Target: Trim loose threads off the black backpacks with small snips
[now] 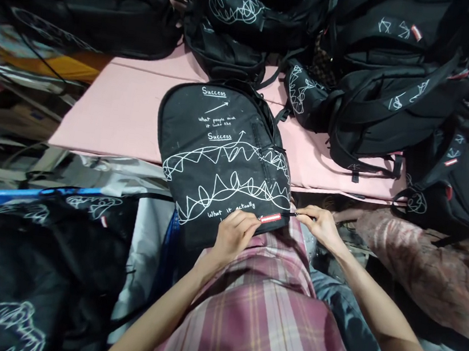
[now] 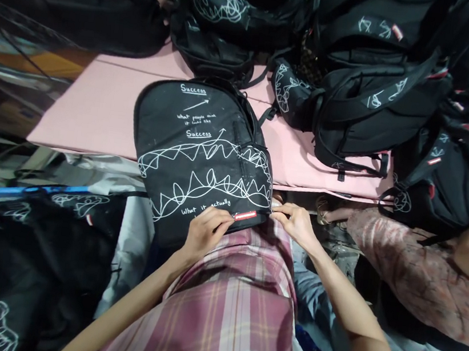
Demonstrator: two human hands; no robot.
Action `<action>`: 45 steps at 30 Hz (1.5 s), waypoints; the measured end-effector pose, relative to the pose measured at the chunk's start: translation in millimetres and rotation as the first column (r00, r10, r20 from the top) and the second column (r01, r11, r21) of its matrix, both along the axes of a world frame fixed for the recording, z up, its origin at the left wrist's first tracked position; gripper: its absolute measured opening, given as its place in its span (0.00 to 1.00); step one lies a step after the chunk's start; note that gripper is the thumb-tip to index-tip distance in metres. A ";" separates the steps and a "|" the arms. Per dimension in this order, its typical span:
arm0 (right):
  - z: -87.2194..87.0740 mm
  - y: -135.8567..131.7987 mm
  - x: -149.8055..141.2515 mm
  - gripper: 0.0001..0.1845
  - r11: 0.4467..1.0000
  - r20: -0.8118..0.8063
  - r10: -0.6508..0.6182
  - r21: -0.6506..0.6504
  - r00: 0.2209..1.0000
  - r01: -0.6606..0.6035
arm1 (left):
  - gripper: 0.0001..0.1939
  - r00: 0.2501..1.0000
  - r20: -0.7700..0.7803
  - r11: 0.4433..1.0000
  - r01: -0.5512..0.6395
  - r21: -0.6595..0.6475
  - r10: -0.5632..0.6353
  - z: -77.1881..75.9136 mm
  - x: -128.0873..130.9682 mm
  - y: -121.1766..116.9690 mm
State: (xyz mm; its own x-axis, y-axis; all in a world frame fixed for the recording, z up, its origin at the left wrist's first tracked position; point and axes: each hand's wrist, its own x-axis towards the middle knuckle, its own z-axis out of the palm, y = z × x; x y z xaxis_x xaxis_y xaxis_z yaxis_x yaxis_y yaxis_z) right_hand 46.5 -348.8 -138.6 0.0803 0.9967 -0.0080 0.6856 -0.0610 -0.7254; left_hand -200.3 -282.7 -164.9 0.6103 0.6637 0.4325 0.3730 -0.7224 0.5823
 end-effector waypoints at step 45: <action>21.1 31.2 -37.0 0.08 0.962 0.326 0.264 -0.025 0.908 -0.271 | 0.06 0.984 0.172 0.998 0.030 0.049 -0.038 -8.3 -5.3 0.2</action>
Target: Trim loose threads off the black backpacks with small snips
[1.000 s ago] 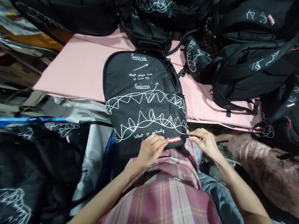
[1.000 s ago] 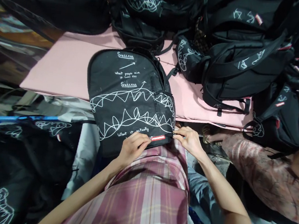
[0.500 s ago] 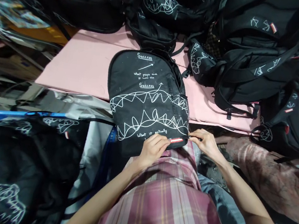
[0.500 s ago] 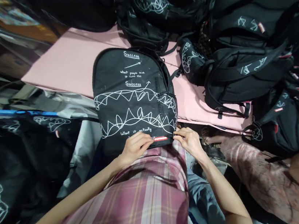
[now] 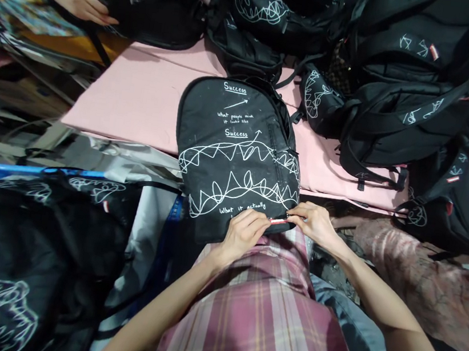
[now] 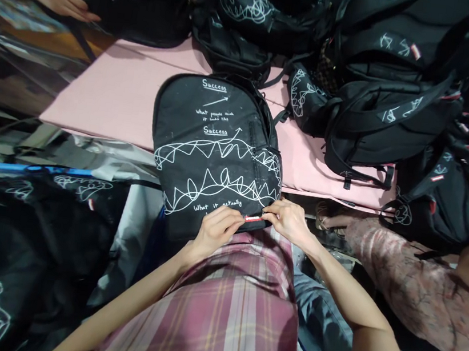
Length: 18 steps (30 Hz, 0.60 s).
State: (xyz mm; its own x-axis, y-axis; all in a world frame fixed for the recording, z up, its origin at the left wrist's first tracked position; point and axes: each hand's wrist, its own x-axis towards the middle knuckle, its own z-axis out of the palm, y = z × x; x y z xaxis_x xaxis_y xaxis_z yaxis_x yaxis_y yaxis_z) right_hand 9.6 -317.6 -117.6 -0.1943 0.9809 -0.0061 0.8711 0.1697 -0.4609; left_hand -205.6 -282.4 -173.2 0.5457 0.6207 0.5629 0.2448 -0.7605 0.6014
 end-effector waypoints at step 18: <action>4.3 -3.1 -4.5 0.08 0.992 0.030 -0.055 -0.108 0.998 0.058 | 0.06 0.999 0.019 1.000 0.028 -0.006 -0.028 -10.7 -5.4 -1.5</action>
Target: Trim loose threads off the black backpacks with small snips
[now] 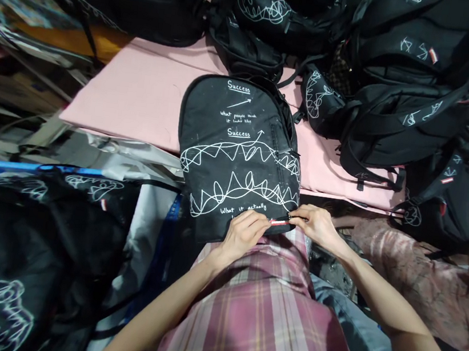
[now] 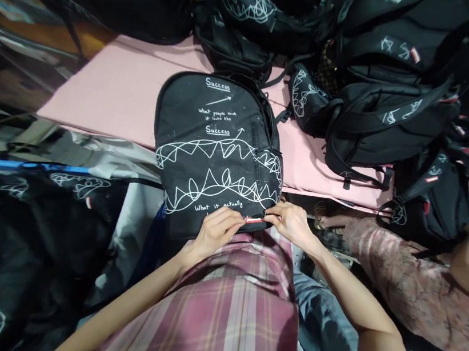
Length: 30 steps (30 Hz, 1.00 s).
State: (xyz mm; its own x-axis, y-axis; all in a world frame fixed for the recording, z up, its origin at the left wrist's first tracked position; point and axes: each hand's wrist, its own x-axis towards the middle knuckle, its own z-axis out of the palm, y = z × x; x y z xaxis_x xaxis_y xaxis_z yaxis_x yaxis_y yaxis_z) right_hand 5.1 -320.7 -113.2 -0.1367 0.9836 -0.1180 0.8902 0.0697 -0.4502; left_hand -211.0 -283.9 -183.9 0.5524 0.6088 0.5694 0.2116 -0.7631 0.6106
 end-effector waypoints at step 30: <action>-3.4 -5.7 -11.3 0.10 0.999 0.041 -0.004 0.052 0.999 0.002 | 0.06 1.000 -0.008 1.000 0.017 0.010 -0.017 3.5 -2.5 -0.7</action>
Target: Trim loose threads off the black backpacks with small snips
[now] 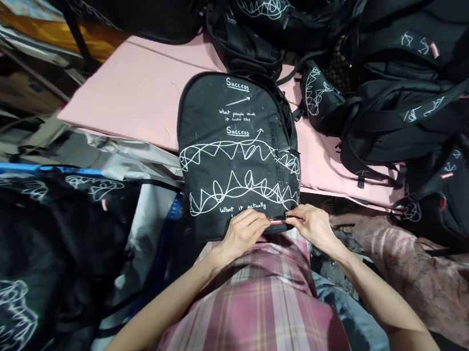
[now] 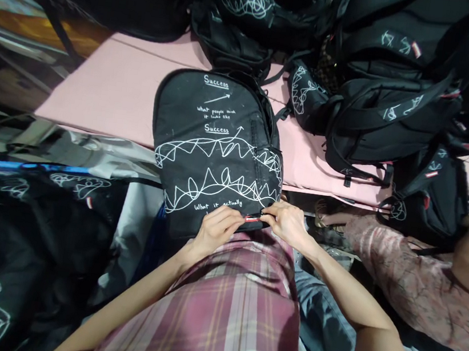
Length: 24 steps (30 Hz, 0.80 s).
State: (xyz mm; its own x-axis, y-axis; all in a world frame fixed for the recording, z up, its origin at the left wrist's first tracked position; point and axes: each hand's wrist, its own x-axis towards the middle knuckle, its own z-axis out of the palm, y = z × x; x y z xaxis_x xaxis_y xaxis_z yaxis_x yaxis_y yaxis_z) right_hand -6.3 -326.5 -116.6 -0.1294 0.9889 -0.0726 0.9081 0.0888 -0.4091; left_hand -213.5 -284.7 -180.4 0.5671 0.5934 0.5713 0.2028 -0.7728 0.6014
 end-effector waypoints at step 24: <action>-45.4 -2.8 0.3 0.21 0.837 -0.790 -0.502 -0.339 0.352 0.430 | 0.12 0.926 -0.378 0.989 -0.049 -0.137 -0.007 34.7 15.0 -11.6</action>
